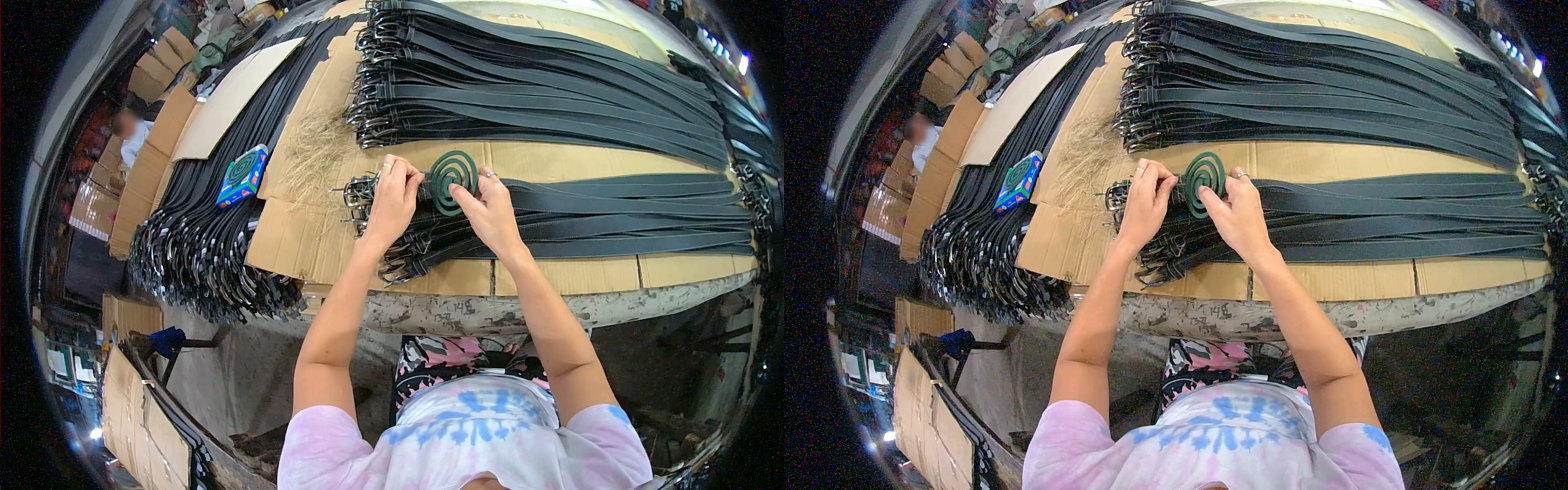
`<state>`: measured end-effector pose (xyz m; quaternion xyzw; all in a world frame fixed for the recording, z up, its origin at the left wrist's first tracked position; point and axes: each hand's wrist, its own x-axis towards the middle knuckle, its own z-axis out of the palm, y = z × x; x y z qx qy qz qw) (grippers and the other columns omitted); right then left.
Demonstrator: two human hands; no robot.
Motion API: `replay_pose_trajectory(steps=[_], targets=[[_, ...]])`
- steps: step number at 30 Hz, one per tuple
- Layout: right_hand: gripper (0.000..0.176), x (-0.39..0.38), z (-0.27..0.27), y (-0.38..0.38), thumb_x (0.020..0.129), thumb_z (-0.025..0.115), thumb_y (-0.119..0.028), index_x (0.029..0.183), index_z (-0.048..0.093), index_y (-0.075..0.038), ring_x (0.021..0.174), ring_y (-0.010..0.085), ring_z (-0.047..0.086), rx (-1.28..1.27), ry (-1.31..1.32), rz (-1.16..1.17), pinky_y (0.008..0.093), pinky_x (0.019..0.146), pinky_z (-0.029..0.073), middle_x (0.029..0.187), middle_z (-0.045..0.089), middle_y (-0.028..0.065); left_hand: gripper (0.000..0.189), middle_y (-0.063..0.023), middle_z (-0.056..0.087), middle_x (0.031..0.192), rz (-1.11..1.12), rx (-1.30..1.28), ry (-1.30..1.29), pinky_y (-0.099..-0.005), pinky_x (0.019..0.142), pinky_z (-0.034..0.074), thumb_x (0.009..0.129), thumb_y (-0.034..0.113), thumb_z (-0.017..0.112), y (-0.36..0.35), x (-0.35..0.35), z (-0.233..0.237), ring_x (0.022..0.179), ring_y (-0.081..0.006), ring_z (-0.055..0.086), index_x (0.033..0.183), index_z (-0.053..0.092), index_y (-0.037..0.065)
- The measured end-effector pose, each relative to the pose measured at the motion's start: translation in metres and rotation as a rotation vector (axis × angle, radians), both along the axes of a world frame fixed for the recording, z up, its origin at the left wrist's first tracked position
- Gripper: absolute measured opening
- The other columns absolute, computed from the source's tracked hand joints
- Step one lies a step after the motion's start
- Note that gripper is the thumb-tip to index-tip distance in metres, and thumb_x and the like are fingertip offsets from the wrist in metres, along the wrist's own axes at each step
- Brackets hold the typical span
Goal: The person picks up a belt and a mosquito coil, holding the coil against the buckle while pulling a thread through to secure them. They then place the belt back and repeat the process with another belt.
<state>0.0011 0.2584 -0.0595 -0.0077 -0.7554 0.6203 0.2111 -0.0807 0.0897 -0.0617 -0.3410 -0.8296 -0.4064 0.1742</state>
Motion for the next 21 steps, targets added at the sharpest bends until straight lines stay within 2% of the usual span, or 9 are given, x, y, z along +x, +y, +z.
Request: replay_pose_trajectory(steps=[3,5,7,9,11,18,20,21], targets=[[0.022,0.0019,0.0051,-0.0004,0.087,0.067,-0.015,0.088,0.067,0.006,0.073,0.0149,0.05,0.066,-0.026,0.0,0.0302,0.063,0.041,0.089,0.055,0.0086,0.009,-0.0133,0.049,0.09,0.002,-0.002,0.014,-0.0376,0.073,0.042,0.092,0.002,0.059,0.0001,0.0004,0.0002,0.081,-0.0283,0.051,0.089,0.051,-0.002],[0.024,-0.0002,0.001,-0.0005,0.084,0.067,-0.017,0.086,0.066,0.008,0.069,0.0255,0.054,0.073,0.036,-0.015,0.0361,0.062,0.044,0.086,0.055,0.0166,0.01,-0.0133,0.049,0.09,0.003,-0.007,0.023,-0.0376,0.072,0.042,0.092,0.002,0.059,0.0004,0.0018,0.0026,0.081,-0.0284,0.051,0.088,0.051,-0.002],[0.025,-0.0016,-0.0019,0.0005,0.084,0.068,-0.017,0.085,0.065,0.008,0.068,0.0256,0.054,0.086,0.018,-0.015,0.0364,0.061,0.044,0.085,0.054,0.0167,0.009,-0.0185,0.048,0.094,0.001,-0.024,-0.06,-0.0438,0.077,0.043,0.092,0.003,0.057,0.0004,0.0041,0.0055,0.087,-0.0373,0.052,0.091,0.051,-0.004],[0.026,-0.0008,-0.0018,0.0019,0.084,0.068,-0.017,0.084,0.065,0.009,0.067,0.0256,0.054,0.1,-0.001,-0.014,0.0367,0.061,0.044,0.084,0.054,0.0168,0.01,-0.0186,0.048,0.094,0.003,-0.024,-0.054,-0.044,0.077,0.043,0.093,0.003,0.057,0.0006,0.0027,0.0037,0.087,-0.0375,0.052,0.091,0.051,-0.004],[0.023,0.0024,0.003,0.0032,0.088,0.067,-0.016,0.088,0.067,0.007,0.077,0.0168,0.052,0.093,-0.066,0.035,0.0311,0.066,0.043,0.095,0.058,0.0112,0.01,-0.0187,0.048,0.094,0.006,-0.023,-0.048,-0.0442,0.077,0.043,0.093,0.004,0.057,0.0012,0.0025,0.0042,0.087,-0.0377,0.052,0.091,0.051,-0.004],[0.024,0.0007,-0.0012,0.0066,0.088,0.065,-0.016,0.089,0.067,0.007,0.082,0.0176,0.054,0.149,-0.095,0.048,0.031,0.07,0.044,0.097,0.058,0.0114,0.011,-0.0186,0.05,0.094,0.013,-0.025,-0.061,-0.0444,0.077,0.043,0.093,0.006,0.057,0.0017,-0.0001,0.0022,0.088,-0.0381,0.053,0.091,0.051,-0.004],[0.025,-0.0008,-0.0035,0.0037,0.085,0.067,-0.016,0.083,0.065,0.009,0.068,0.0244,0.054,0.013,0.063,-0.004,0.0363,0.062,0.044,0.086,0.055,0.0162,0.011,-0.0184,0.05,0.094,0.017,-0.022,-0.066,-0.0444,0.077,0.043,0.093,0.006,0.057,0.0013,-0.0007,0.0031,0.088,-0.0379,0.053,0.091,0.051,-0.004],[0.025,-0.0011,-0.0033,0.003,0.085,0.067,-0.016,0.083,0.065,0.009,0.068,0.0244,0.054,0.013,0.063,-0.003,0.0363,0.062,0.044,0.086,0.055,0.0162,0.012,-0.0185,0.05,0.094,0.026,0.004,-0.105,-0.0445,0.077,0.044,0.094,0.006,0.057,0.0013,-0.0007,0.0039,0.088,-0.0376,0.053,0.09,0.051,-0.004]])
